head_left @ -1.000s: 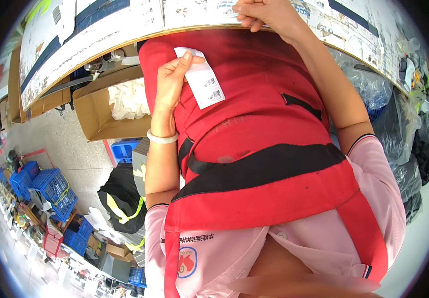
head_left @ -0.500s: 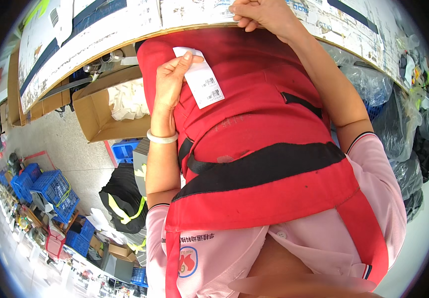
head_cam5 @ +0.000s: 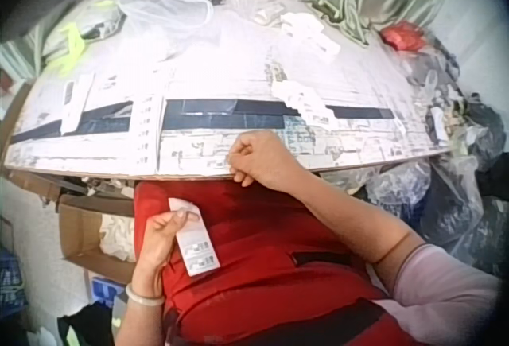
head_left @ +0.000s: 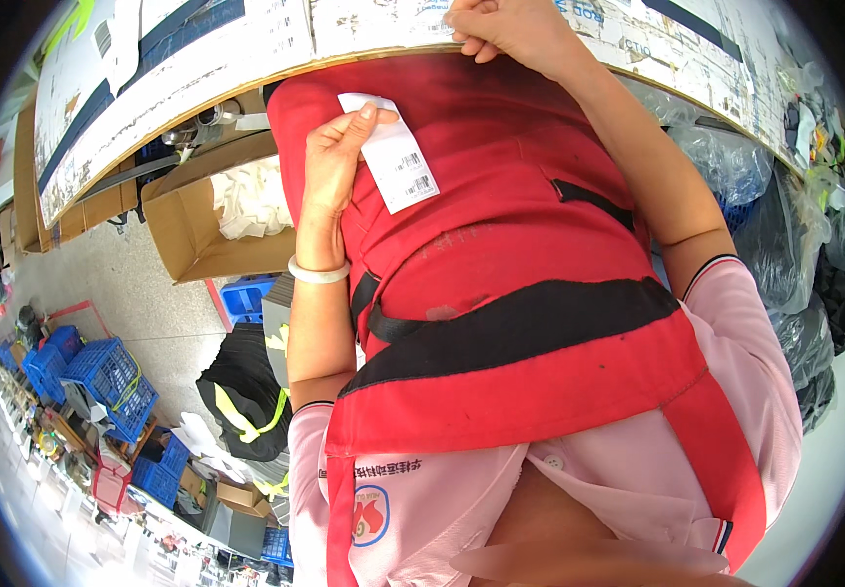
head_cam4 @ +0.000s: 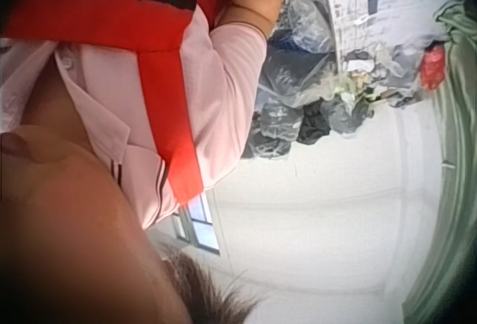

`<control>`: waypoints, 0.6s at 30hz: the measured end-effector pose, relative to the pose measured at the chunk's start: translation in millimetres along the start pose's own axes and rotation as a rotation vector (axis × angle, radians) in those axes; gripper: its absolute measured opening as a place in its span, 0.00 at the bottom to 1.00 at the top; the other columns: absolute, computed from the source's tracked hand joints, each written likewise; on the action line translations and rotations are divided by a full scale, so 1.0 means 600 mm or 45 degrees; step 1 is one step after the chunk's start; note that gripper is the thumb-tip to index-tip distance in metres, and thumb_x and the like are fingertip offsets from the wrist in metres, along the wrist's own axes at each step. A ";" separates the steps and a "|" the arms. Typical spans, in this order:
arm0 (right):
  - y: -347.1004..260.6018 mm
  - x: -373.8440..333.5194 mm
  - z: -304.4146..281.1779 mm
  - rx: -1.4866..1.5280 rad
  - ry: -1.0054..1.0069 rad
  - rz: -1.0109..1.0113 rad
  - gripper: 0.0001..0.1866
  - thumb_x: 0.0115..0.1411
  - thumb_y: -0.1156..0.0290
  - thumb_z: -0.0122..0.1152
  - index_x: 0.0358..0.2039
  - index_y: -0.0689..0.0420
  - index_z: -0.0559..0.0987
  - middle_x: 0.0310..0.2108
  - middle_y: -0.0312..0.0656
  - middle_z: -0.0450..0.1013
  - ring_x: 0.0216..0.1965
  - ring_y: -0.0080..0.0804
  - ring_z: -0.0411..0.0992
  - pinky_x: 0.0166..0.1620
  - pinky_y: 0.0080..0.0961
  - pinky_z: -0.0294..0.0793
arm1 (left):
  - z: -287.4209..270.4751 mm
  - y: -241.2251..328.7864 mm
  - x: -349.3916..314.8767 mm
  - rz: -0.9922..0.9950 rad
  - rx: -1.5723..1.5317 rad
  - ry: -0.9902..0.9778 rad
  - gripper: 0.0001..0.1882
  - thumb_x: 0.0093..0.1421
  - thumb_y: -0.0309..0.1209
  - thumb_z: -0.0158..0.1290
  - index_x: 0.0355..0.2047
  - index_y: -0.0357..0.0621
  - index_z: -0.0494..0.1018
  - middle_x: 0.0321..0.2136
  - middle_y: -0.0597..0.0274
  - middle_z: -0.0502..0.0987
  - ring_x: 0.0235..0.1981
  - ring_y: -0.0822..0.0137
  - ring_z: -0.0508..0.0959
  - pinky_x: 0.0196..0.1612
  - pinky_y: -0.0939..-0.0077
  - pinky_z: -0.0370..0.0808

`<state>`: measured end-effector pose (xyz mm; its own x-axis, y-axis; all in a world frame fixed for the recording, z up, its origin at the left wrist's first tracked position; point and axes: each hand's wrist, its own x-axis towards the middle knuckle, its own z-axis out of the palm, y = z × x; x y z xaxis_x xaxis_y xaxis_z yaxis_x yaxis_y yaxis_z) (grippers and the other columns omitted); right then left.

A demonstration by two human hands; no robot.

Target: The person is inspecting and checking small adhesive labels at a workstation.

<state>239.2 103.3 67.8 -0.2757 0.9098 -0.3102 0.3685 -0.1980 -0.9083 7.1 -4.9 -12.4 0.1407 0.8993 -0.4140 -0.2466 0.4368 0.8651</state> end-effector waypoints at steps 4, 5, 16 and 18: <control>-0.008 0.002 -0.001 -0.076 -0.008 0.036 0.08 0.59 0.74 0.55 0.29 0.67 0.76 0.22 0.44 0.75 0.20 0.26 0.74 0.23 0.19 0.74 | 0.001 0.002 0.001 -0.024 0.006 0.002 0.16 0.64 0.38 0.51 0.35 0.35 0.79 0.26 0.62 0.79 0.26 0.76 0.76 0.31 0.84 0.72; -0.008 0.002 -0.002 -0.069 -0.003 0.050 0.08 0.59 0.74 0.55 0.29 0.67 0.76 0.22 0.44 0.75 0.20 0.26 0.74 0.23 0.19 0.74 | 0.002 0.003 0.001 -0.018 0.007 -0.002 0.16 0.64 0.38 0.51 0.35 0.35 0.79 0.26 0.62 0.79 0.26 0.76 0.76 0.31 0.84 0.72; 0.055 -0.027 -0.181 0.060 0.440 -0.005 0.09 0.60 0.68 0.59 0.28 0.61 0.77 0.19 0.37 0.73 0.18 0.21 0.70 0.21 0.17 0.70 | -0.022 0.009 -0.020 -0.002 -0.251 -0.135 0.19 0.66 0.37 0.47 0.43 0.28 0.74 0.38 0.54 0.79 0.38 0.69 0.78 0.44 0.78 0.74; 0.112 -0.022 -0.267 -0.071 0.716 -0.122 0.10 0.57 0.68 0.62 0.27 0.62 0.76 0.18 0.37 0.73 0.16 0.24 0.70 0.21 0.21 0.69 | -0.006 0.019 -0.017 0.015 -0.283 -0.250 0.18 0.66 0.34 0.48 0.47 0.29 0.72 0.41 0.54 0.78 0.41 0.69 0.77 0.47 0.78 0.73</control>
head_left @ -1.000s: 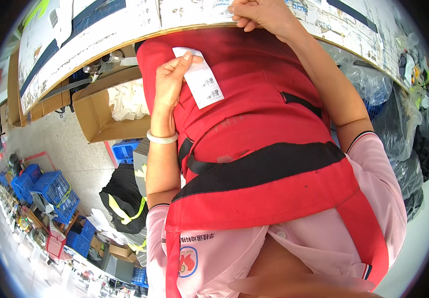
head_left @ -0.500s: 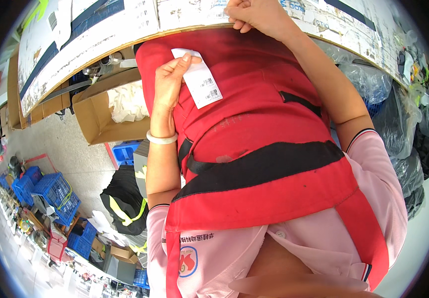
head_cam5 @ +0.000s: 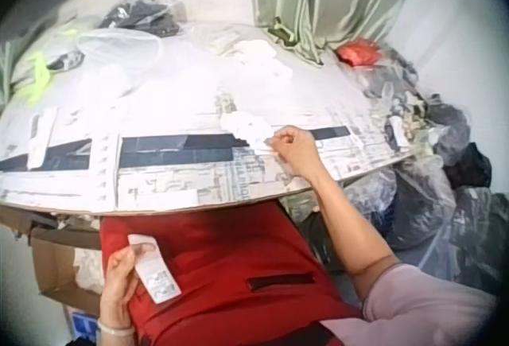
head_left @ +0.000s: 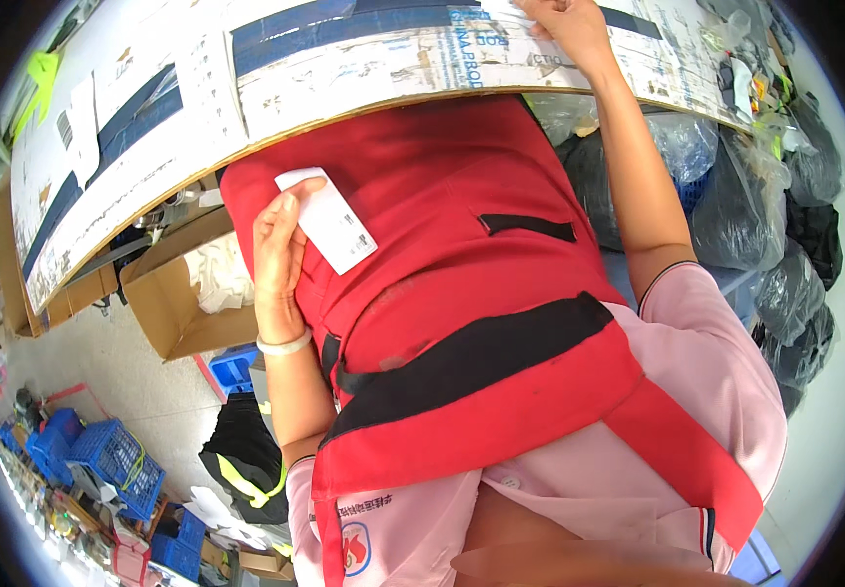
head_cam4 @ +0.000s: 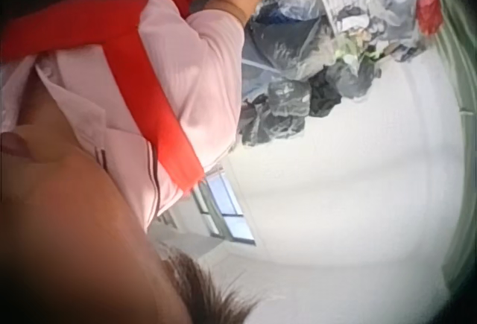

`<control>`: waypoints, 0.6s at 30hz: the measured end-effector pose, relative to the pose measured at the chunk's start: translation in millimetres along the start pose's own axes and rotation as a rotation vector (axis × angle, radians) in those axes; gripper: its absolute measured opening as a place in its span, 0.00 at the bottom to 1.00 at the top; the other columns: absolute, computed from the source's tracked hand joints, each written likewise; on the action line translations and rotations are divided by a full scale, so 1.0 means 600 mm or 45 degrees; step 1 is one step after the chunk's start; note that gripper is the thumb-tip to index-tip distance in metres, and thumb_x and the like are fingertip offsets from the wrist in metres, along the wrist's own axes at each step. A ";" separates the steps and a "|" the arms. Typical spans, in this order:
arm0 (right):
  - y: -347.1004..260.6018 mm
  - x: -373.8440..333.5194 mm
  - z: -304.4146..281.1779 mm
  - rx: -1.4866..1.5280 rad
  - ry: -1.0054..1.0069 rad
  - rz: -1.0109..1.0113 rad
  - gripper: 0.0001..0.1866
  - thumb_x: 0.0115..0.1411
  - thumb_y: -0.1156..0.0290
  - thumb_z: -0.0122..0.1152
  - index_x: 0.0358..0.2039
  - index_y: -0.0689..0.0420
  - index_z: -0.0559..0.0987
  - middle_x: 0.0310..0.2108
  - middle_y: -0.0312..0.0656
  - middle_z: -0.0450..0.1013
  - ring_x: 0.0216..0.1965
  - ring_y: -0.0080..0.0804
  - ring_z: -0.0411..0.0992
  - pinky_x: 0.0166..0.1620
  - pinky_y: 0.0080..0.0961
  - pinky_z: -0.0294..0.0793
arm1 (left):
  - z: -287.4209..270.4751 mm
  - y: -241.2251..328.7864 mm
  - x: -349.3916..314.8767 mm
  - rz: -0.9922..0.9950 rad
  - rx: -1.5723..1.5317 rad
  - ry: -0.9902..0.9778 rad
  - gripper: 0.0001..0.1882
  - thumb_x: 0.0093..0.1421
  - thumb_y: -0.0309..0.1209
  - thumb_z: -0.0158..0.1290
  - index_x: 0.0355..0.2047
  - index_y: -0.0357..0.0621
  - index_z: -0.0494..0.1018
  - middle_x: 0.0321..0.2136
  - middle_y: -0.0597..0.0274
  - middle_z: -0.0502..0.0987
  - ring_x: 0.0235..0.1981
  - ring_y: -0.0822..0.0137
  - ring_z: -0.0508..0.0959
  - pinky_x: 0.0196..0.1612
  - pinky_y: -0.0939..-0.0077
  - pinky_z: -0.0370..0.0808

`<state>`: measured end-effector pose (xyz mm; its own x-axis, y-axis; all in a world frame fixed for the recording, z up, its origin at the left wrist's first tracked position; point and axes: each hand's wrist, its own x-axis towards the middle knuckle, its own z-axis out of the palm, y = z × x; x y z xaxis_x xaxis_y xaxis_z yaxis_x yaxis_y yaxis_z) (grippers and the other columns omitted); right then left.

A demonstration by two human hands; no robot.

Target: The person is inspecting and checking small adhesive labels at a workstation.

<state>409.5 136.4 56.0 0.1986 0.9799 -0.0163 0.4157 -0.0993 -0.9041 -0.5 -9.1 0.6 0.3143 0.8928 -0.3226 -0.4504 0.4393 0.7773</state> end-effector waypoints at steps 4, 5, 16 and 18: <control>0.033 0.014 0.001 -0.762 0.045 -0.026 0.11 0.52 0.69 0.66 0.29 0.62 0.75 0.17 0.39 0.71 0.16 0.28 0.69 0.22 0.26 0.67 | 0.013 0.004 -0.014 -0.024 0.031 0.025 0.18 0.59 0.24 0.54 0.50 0.33 0.71 0.40 0.57 0.78 0.39 0.73 0.77 0.44 0.82 0.73; 0.011 0.003 0.012 -0.866 0.161 -0.122 0.13 0.50 0.68 0.68 0.31 0.62 0.75 0.18 0.40 0.71 0.17 0.29 0.69 0.23 0.27 0.68 | 0.009 0.001 -0.019 -0.047 0.040 0.050 0.18 0.58 0.22 0.55 0.49 0.33 0.71 0.38 0.60 0.78 0.37 0.75 0.77 0.41 0.84 0.73; -0.118 -0.214 0.227 0.073 -1.399 0.114 0.17 0.58 0.58 0.62 0.31 0.62 0.80 0.21 0.35 0.73 0.21 0.20 0.70 0.26 0.17 0.69 | 0.052 0.003 -0.005 0.162 0.231 0.343 0.10 0.59 0.22 0.55 0.41 0.35 0.77 0.33 0.63 0.79 0.29 0.78 0.75 0.33 0.85 0.72; -0.118 -0.214 0.238 0.086 -1.387 0.204 0.12 0.59 0.64 0.62 0.32 0.61 0.80 0.23 0.33 0.73 0.22 0.16 0.69 0.25 0.13 0.68 | 0.059 0.011 -0.004 0.156 0.107 0.345 0.10 0.59 0.23 0.55 0.41 0.34 0.77 0.33 0.60 0.80 0.29 0.76 0.76 0.34 0.83 0.74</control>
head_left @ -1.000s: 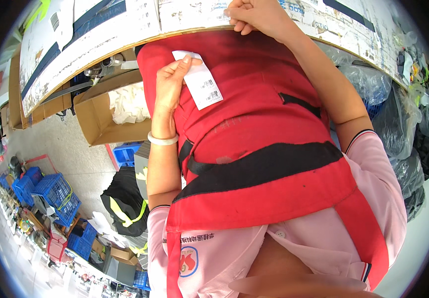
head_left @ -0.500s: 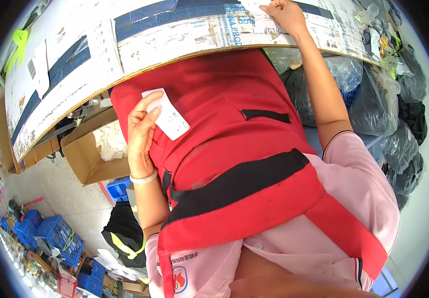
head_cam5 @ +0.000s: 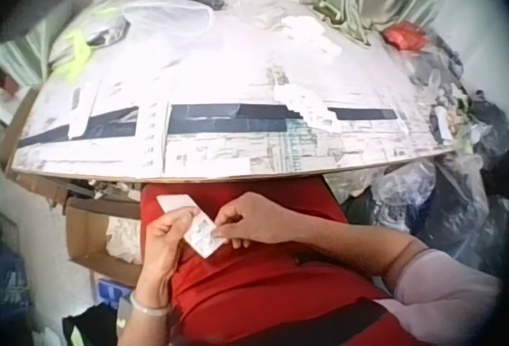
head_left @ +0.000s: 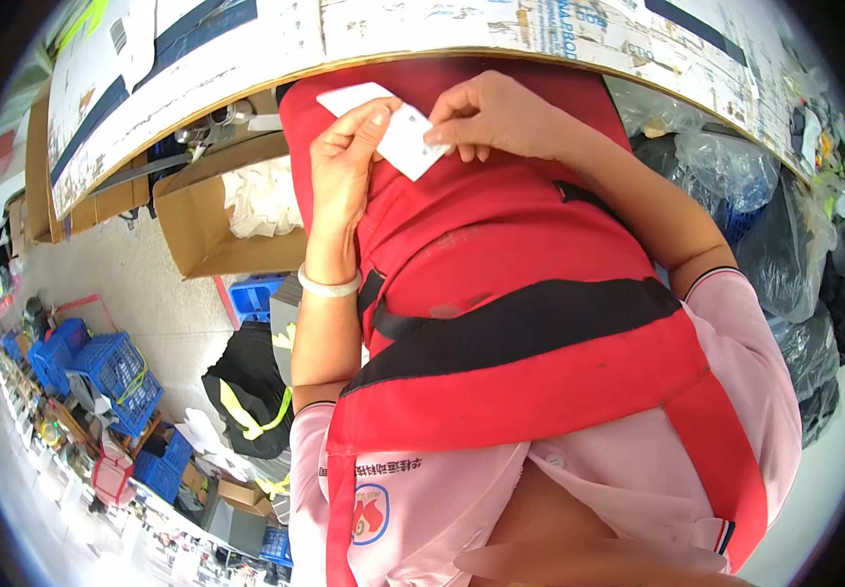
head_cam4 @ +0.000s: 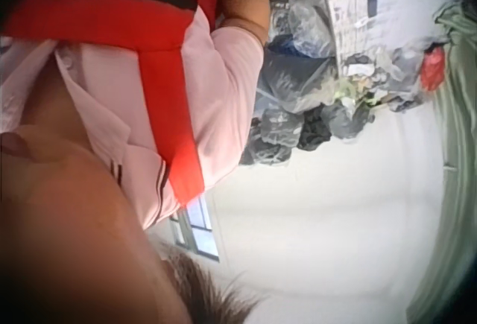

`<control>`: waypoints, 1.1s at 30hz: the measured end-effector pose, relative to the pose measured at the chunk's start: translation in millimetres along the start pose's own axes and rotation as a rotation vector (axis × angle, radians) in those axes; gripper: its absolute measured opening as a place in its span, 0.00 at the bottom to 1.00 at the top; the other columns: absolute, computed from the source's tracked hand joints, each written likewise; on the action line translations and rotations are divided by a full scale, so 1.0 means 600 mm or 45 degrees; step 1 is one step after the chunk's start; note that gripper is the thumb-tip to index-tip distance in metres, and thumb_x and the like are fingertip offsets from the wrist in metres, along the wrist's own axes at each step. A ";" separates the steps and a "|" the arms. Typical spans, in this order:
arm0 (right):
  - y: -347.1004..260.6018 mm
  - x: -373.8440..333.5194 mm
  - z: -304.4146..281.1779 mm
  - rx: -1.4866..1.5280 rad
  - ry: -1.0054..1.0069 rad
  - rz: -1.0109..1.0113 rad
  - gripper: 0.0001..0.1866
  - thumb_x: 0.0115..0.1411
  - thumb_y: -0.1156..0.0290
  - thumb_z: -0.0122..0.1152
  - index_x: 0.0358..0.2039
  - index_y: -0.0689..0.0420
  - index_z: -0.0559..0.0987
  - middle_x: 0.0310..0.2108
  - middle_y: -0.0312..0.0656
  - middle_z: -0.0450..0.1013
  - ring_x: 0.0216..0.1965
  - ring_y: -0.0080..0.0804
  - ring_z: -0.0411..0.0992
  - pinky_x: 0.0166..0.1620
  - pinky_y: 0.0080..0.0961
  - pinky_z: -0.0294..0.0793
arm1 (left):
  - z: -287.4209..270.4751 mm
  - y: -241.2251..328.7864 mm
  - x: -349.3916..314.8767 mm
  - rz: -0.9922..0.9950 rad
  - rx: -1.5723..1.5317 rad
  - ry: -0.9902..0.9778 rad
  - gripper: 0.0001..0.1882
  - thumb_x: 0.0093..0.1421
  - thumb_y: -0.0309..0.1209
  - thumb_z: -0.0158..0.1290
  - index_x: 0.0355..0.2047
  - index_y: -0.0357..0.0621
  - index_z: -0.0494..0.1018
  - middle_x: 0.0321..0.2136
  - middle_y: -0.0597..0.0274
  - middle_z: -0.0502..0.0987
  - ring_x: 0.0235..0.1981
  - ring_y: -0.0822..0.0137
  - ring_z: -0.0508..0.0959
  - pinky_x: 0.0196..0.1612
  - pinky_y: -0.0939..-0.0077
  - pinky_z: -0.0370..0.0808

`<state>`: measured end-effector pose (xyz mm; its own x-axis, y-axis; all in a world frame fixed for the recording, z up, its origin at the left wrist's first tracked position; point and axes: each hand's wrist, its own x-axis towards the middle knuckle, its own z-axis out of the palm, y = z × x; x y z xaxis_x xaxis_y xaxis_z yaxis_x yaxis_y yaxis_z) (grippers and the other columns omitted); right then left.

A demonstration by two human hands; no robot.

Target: The person is inspecting and checking small adhesive labels at a workstation.

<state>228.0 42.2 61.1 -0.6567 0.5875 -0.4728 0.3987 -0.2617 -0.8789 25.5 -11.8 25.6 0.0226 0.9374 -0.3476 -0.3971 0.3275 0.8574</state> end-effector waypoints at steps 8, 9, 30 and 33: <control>0.023 0.019 0.027 0.142 0.203 -0.207 0.09 0.60 0.68 0.59 0.34 0.61 0.78 0.27 0.33 0.73 0.27 0.16 0.70 0.29 0.14 0.70 | -0.027 -0.005 -0.013 -0.031 0.218 -0.179 0.13 0.56 0.22 0.59 0.42 0.33 0.76 0.29 0.61 0.80 0.24 0.78 0.75 0.25 0.85 0.74; 0.022 0.019 0.027 0.145 0.269 -0.304 0.08 0.61 0.69 0.59 0.34 0.61 0.78 0.29 0.33 0.73 0.28 0.16 0.70 0.31 0.14 0.70 | -0.028 -0.006 -0.011 -0.047 0.250 -0.204 0.13 0.56 0.22 0.59 0.42 0.33 0.77 0.29 0.61 0.80 0.24 0.78 0.75 0.25 0.86 0.73; -0.025 0.038 -0.105 0.103 0.639 -0.093 0.08 0.59 0.73 0.58 0.30 0.66 0.77 0.21 0.41 0.74 0.20 0.24 0.73 0.23 0.18 0.74 | -0.054 -0.035 0.027 -0.151 0.244 -0.177 0.20 0.65 0.41 0.49 0.35 0.35 0.80 0.27 0.61 0.80 0.26 0.76 0.76 0.31 0.85 0.72; -0.025 0.043 -0.107 0.092 0.633 -0.055 0.08 0.59 0.73 0.58 0.30 0.67 0.77 0.21 0.42 0.75 0.20 0.25 0.72 0.23 0.18 0.74 | -0.053 -0.035 0.027 -0.144 0.293 -0.162 0.19 0.65 0.41 0.49 0.35 0.36 0.80 0.26 0.63 0.79 0.25 0.77 0.75 0.30 0.85 0.71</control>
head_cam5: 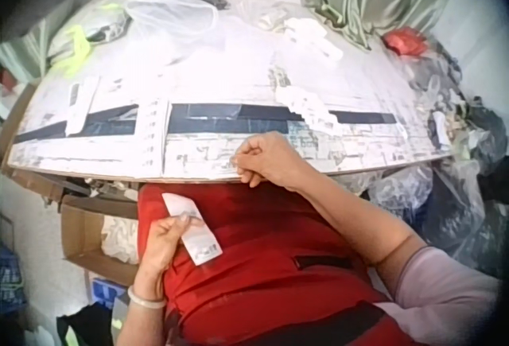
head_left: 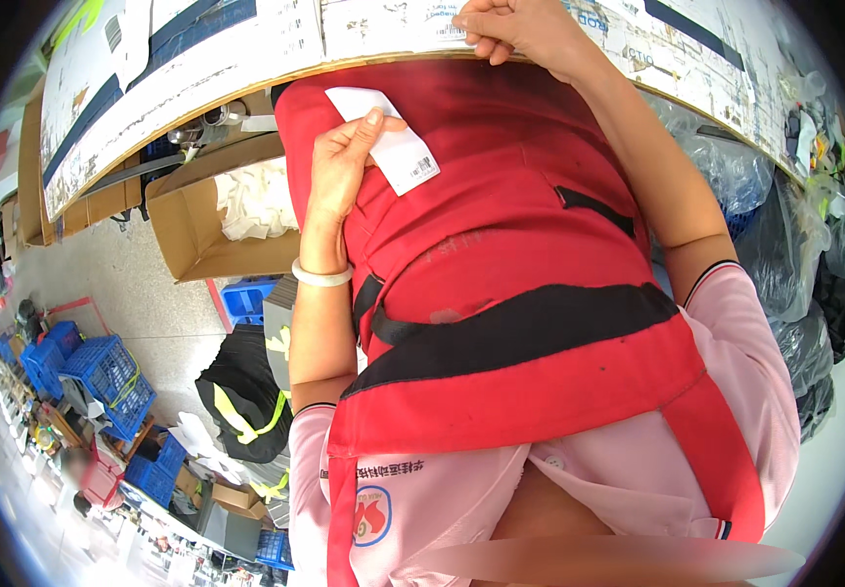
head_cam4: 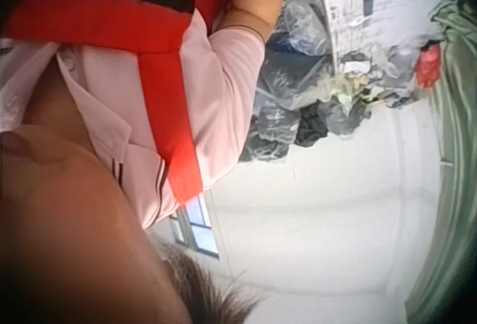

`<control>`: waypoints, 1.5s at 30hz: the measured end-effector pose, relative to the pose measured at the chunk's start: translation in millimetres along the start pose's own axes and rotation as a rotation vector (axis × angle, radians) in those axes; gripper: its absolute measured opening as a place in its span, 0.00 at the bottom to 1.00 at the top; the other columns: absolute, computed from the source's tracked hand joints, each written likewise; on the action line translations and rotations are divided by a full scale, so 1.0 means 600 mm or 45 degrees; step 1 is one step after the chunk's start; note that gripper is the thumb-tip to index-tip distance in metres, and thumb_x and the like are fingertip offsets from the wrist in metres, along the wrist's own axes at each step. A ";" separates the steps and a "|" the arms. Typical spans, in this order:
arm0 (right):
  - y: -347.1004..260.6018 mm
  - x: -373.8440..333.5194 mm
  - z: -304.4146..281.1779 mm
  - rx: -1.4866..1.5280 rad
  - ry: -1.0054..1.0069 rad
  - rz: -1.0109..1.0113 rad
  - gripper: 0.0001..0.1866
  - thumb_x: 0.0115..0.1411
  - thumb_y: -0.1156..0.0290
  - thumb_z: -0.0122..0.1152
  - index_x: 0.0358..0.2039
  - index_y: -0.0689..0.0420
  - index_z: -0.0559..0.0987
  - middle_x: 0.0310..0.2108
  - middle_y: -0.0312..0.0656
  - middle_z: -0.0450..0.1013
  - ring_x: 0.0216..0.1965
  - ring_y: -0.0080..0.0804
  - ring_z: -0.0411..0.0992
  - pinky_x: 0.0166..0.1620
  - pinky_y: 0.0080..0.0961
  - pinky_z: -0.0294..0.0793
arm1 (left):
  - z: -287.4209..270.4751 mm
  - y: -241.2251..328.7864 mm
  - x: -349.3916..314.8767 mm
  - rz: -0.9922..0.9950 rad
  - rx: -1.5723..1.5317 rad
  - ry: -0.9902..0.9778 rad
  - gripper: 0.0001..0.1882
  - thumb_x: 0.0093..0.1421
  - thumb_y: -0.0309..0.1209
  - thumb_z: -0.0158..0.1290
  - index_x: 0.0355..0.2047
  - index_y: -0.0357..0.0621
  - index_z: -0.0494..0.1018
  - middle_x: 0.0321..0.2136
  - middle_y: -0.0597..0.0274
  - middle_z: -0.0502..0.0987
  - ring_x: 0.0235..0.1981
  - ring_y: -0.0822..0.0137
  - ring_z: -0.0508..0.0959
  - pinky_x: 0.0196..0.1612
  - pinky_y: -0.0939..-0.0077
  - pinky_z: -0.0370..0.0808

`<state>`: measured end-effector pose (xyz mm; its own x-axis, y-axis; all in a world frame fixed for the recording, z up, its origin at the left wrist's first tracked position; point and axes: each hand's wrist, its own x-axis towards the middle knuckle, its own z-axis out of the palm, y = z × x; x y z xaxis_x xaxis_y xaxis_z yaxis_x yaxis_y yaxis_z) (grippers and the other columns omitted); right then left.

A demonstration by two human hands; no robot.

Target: The person is inspecting and checking small adhesive labels at a workstation.

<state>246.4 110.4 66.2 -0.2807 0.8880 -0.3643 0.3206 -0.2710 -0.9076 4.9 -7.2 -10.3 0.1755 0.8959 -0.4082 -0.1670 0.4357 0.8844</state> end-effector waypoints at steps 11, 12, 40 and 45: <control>0.001 0.003 0.001 -0.062 0.005 0.011 0.08 0.58 0.73 0.57 0.29 0.67 0.78 0.22 0.42 0.75 0.20 0.25 0.72 0.23 0.19 0.74 | 0.003 -0.002 0.000 0.033 -0.007 0.010 0.16 0.64 0.39 0.52 0.34 0.36 0.80 0.26 0.65 0.79 0.26 0.78 0.75 0.31 0.86 0.71; 0.006 0.007 0.001 -0.059 0.002 -0.002 0.08 0.58 0.73 0.57 0.30 0.67 0.78 0.22 0.42 0.75 0.20 0.25 0.72 0.23 0.19 0.74 | 0.003 -0.002 0.001 0.033 -0.007 0.008 0.16 0.64 0.39 0.52 0.34 0.36 0.80 0.26 0.65 0.79 0.26 0.78 0.75 0.31 0.86 0.71; 0.050 -0.016 -0.148 0.102 0.383 -0.273 0.07 0.63 0.71 0.54 0.31 0.60 0.76 0.20 0.34 0.71 0.20 0.19 0.69 0.24 0.16 0.70 | -0.004 -0.010 -0.001 0.055 0.004 0.066 0.14 0.64 0.34 0.51 0.36 0.34 0.79 0.30 0.62 0.80 0.30 0.75 0.76 0.36 0.83 0.72; 0.108 -0.017 -0.276 -0.363 0.830 -0.246 0.11 0.56 0.65 0.63 0.25 0.60 0.77 0.17 0.36 0.71 0.19 0.25 0.70 0.24 0.23 0.70 | -0.003 -0.004 -0.003 0.013 -0.071 0.049 0.15 0.64 0.35 0.52 0.37 0.33 0.79 0.30 0.61 0.80 0.30 0.75 0.76 0.36 0.84 0.72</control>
<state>419.9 145.3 45.9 0.2104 0.9747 0.0754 0.5678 -0.0591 -0.8211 3.1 -9.5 -11.9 0.1362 0.9026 -0.4084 -0.2223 0.4296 0.8752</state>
